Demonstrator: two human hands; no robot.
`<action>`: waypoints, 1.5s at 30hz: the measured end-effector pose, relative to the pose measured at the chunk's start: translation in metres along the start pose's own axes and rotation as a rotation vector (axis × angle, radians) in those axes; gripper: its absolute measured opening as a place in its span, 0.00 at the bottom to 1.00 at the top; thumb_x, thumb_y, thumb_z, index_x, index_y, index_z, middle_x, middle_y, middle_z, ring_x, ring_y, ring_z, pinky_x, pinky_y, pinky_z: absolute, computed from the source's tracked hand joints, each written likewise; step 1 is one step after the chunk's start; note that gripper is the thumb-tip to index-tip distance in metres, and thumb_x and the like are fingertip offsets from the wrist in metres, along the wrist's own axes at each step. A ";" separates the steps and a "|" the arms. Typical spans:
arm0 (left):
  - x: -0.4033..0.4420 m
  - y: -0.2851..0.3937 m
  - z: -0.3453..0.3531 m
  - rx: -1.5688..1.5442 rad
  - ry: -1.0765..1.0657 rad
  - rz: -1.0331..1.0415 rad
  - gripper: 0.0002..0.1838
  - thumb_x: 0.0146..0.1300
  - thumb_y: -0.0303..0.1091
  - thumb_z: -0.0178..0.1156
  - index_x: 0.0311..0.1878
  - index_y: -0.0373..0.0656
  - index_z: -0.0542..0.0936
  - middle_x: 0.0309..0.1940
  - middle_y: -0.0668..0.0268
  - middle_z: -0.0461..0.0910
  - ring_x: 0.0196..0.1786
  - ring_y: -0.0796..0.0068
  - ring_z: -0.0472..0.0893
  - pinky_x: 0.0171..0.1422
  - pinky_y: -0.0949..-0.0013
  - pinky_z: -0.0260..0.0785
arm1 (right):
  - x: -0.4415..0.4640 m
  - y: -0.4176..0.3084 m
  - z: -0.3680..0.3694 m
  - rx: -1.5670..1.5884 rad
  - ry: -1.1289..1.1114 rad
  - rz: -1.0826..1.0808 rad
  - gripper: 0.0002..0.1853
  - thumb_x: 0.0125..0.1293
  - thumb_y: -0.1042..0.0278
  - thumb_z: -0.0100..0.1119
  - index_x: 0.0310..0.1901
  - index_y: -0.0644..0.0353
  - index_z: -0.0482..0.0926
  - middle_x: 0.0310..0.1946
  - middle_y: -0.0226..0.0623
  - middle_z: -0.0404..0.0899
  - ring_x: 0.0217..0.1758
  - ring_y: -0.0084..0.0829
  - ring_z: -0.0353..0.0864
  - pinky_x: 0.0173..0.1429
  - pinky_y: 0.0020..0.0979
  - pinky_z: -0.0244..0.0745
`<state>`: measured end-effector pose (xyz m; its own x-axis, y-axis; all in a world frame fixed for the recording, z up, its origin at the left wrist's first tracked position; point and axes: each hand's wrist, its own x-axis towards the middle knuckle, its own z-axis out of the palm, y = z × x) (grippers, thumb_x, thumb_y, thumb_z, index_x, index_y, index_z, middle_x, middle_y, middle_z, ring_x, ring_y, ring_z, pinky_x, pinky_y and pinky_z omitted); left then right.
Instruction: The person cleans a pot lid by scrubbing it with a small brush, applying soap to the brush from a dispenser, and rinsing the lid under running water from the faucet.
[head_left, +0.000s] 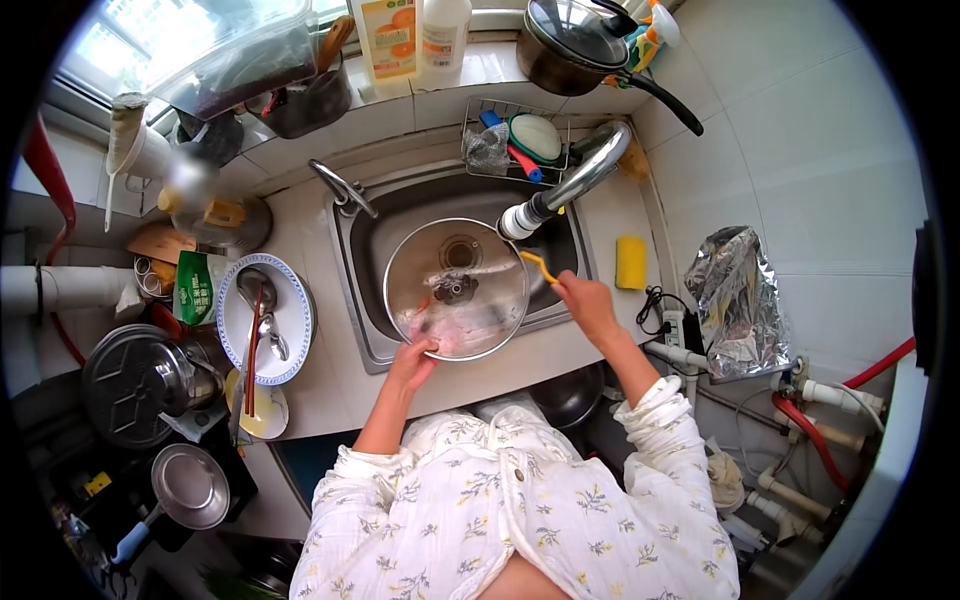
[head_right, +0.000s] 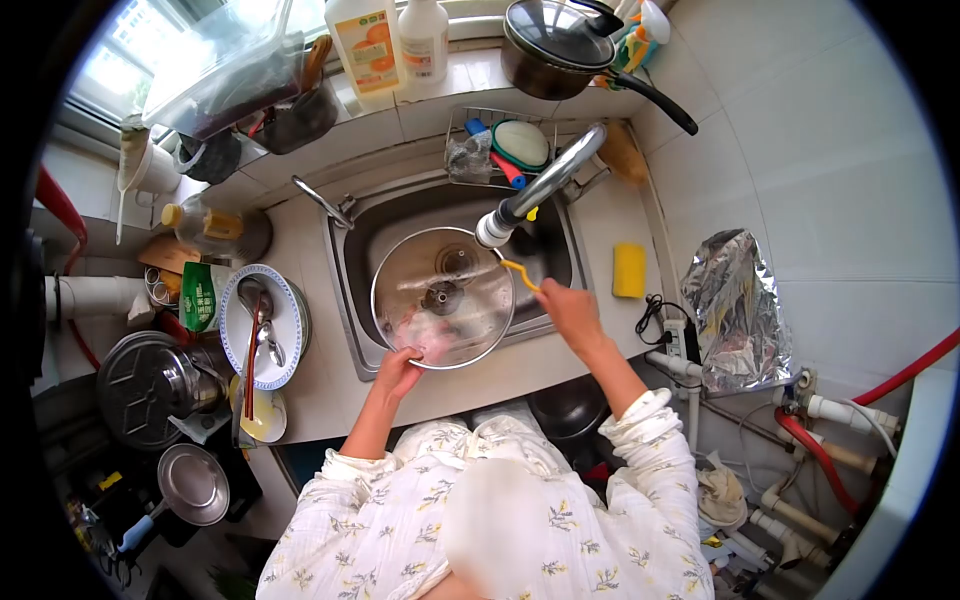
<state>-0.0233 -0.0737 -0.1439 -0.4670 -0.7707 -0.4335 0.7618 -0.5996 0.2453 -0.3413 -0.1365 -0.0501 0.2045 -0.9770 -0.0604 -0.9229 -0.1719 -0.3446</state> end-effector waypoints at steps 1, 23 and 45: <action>-0.002 0.002 -0.004 -0.021 -0.025 -0.016 0.48 0.48 0.14 0.50 0.73 0.64 0.54 0.64 0.49 0.66 0.63 0.49 0.71 0.69 0.52 0.64 | 0.000 0.010 -0.008 -0.016 0.017 -0.005 0.07 0.62 0.65 0.59 0.32 0.56 0.72 0.23 0.42 0.76 0.30 0.48 0.78 0.30 0.44 0.68; 0.061 0.017 -0.014 0.132 0.079 0.045 0.50 0.48 0.12 0.45 0.75 0.62 0.48 0.65 0.47 0.65 0.60 0.52 0.75 0.65 0.57 0.68 | 0.128 0.142 -0.014 -0.466 0.090 -0.267 0.11 0.60 0.66 0.57 0.43 0.58 0.77 0.51 0.38 0.74 0.61 0.38 0.68 0.63 0.49 0.62; 0.064 -0.005 0.012 0.367 0.299 0.244 0.49 0.51 0.12 0.45 0.75 0.62 0.46 0.61 0.56 0.67 0.57 0.63 0.75 0.57 0.63 0.74 | 0.033 -0.020 0.117 0.442 0.073 0.079 0.20 0.59 0.81 0.50 0.54 0.58 0.76 0.39 0.49 0.78 0.41 0.50 0.77 0.44 0.41 0.72</action>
<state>-0.0622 -0.1223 -0.1622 -0.1068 -0.8339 -0.5414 0.6003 -0.4882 0.6335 -0.2783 -0.1503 -0.1551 0.1014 -0.9940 -0.0419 -0.7033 -0.0419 -0.7096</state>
